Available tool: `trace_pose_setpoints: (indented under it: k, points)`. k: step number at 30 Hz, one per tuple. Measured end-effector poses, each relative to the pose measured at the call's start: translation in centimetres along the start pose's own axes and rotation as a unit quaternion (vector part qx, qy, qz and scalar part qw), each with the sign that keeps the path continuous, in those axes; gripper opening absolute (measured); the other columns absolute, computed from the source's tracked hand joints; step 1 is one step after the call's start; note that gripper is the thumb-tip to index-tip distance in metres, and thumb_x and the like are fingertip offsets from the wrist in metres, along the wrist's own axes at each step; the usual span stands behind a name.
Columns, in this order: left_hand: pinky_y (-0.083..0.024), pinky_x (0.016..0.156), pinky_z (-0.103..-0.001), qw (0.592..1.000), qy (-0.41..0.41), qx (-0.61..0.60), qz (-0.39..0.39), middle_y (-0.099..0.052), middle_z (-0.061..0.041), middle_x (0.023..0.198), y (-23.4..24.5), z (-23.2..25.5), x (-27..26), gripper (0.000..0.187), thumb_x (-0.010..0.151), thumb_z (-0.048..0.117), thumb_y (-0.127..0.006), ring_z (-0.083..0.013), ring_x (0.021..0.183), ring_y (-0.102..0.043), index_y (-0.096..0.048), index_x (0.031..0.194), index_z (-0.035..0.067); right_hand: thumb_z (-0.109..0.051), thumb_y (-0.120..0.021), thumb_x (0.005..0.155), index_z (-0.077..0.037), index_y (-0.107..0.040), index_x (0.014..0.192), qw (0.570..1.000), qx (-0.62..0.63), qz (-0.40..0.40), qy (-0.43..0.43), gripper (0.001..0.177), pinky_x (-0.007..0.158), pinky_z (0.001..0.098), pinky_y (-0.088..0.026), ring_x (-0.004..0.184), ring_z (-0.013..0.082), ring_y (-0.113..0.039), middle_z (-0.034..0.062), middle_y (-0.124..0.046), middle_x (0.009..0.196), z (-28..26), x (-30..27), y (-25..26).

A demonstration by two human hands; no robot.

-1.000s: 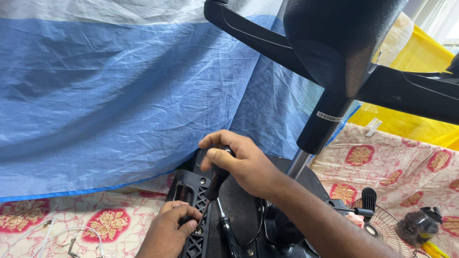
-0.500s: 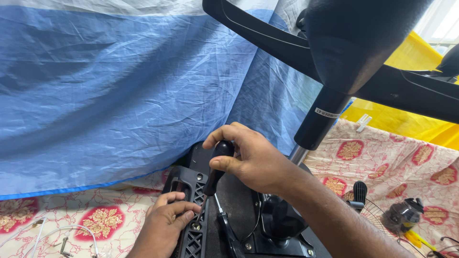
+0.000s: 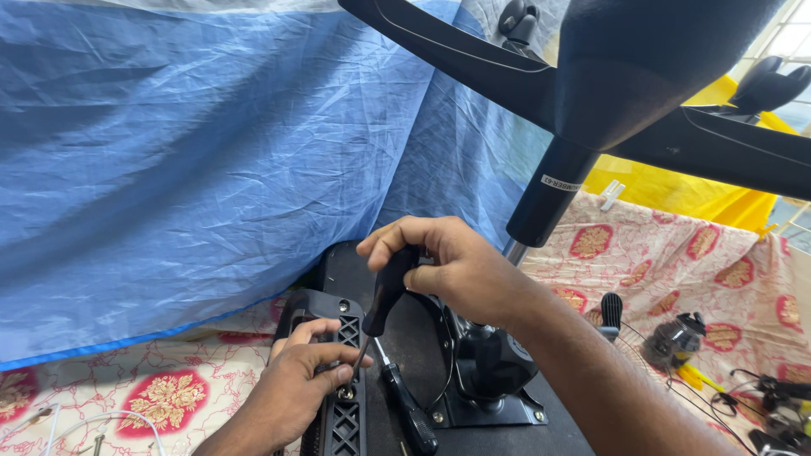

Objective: The person uses a screwdriver to tighten screws on the underside of a black office chair base. They work on multiple screw locations around the central column and side rails, securing the base components together.

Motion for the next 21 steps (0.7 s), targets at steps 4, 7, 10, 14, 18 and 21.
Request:
trace_pose_setpoints:
  k: [4, 7, 10, 14, 18, 21]
  points:
    - [-0.039, 0.113, -0.034, 0.998, 0.003, 0.056, -0.005, -0.051, 0.015, 0.146, 0.7, 1.3, -0.3, 0.016, 0.088, 0.027, -0.078, -0.0138, 0.131, -0.046, -0.087, 0.102, 0.028, -0.001, -0.060, 0.085, -0.004, -0.068, 0.108, 0.998, 0.061, 0.024, 0.012, 0.025, 0.100, 0.0331, -0.052, 0.114, 0.0176, -0.064, 0.0123, -0.069, 0.124, 0.4, 0.1, -0.7]
    - [-0.044, 0.109, -0.031, 0.998, -0.016, 0.058, 0.014, -0.057, 0.015, 0.139, 0.7, 1.8, -0.4, 0.014, 0.085, 0.026, -0.080, -0.0128, 0.125, -0.051, -0.087, 0.097, 0.026, -0.024, -0.060, 0.097, -0.009, -0.068, 0.116, 0.994, -0.023, 0.100, -0.045, 0.025, 0.094, 0.0301, -0.052, 0.106, 0.0135, -0.063, 0.0095, -0.069, 0.114, 0.6, 0.4, -1.9]
    - [-0.048, 0.104, -0.030, 0.998, -0.030, 0.040, 0.025, -0.060, 0.014, 0.135, 0.6, 1.7, -0.5, 0.013, 0.083, 0.024, -0.081, -0.0129, 0.121, -0.054, -0.087, 0.095, 0.024, -0.034, -0.060, 0.099, -0.009, -0.074, 0.116, 0.971, -0.175, 0.151, -0.065, 0.033, 0.084, 0.0287, -0.051, 0.094, 0.0121, -0.059, 0.0053, -0.064, 0.102, 0.2, 0.5, -2.6]
    - [-0.048, 0.103, -0.030, 0.999, -0.019, 0.025, 0.032, -0.061, 0.014, 0.131, 0.4, 1.2, -0.8, 0.014, 0.083, 0.024, -0.081, -0.0122, 0.119, -0.055, -0.088, 0.096, 0.025, -0.034, -0.064, 0.098, -0.014, -0.077, 0.125, 0.946, -0.259, 0.187, -0.047, 0.035, 0.079, 0.0276, -0.047, 0.086, 0.0124, -0.049, 0.0029, -0.052, 0.091, -0.4, 0.2, -3.3]
    - [-0.045, 0.104, -0.030, 0.998, -0.044, 0.021, 0.036, -0.063, 0.010, 0.128, 0.2, 0.9, -1.0, 0.018, 0.084, 0.024, -0.081, -0.0136, 0.120, -0.054, -0.088, 0.102, 0.025, -0.027, -0.074, 0.089, -0.016, -0.075, 0.125, 0.936, -0.256, 0.226, -0.087, 0.038, 0.073, 0.0268, -0.049, 0.080, 0.0119, -0.054, 0.0030, -0.056, 0.089, -0.6, -0.3, -3.3]
    - [-0.048, 0.102, -0.029, 0.998, -0.051, 0.012, 0.022, -0.064, 0.010, 0.128, 0.2, 0.5, -1.0, 0.022, 0.087, 0.023, -0.078, -0.0138, 0.119, -0.054, -0.086, 0.107, 0.024, -0.018, -0.076, 0.089, -0.008, -0.077, 0.112, 0.958, -0.162, 0.233, -0.037, 0.025, 0.079, 0.0238, -0.055, 0.086, 0.0089, -0.066, 0.0012, -0.067, 0.097, -0.4, -0.6, -3.7]
Point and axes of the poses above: each hand's wrist, its own x-axis towards the middle knuckle, its own y-axis out of the back of the hand, z = x × y, the point moved 1 cm from there along x, towards the middle knuckle
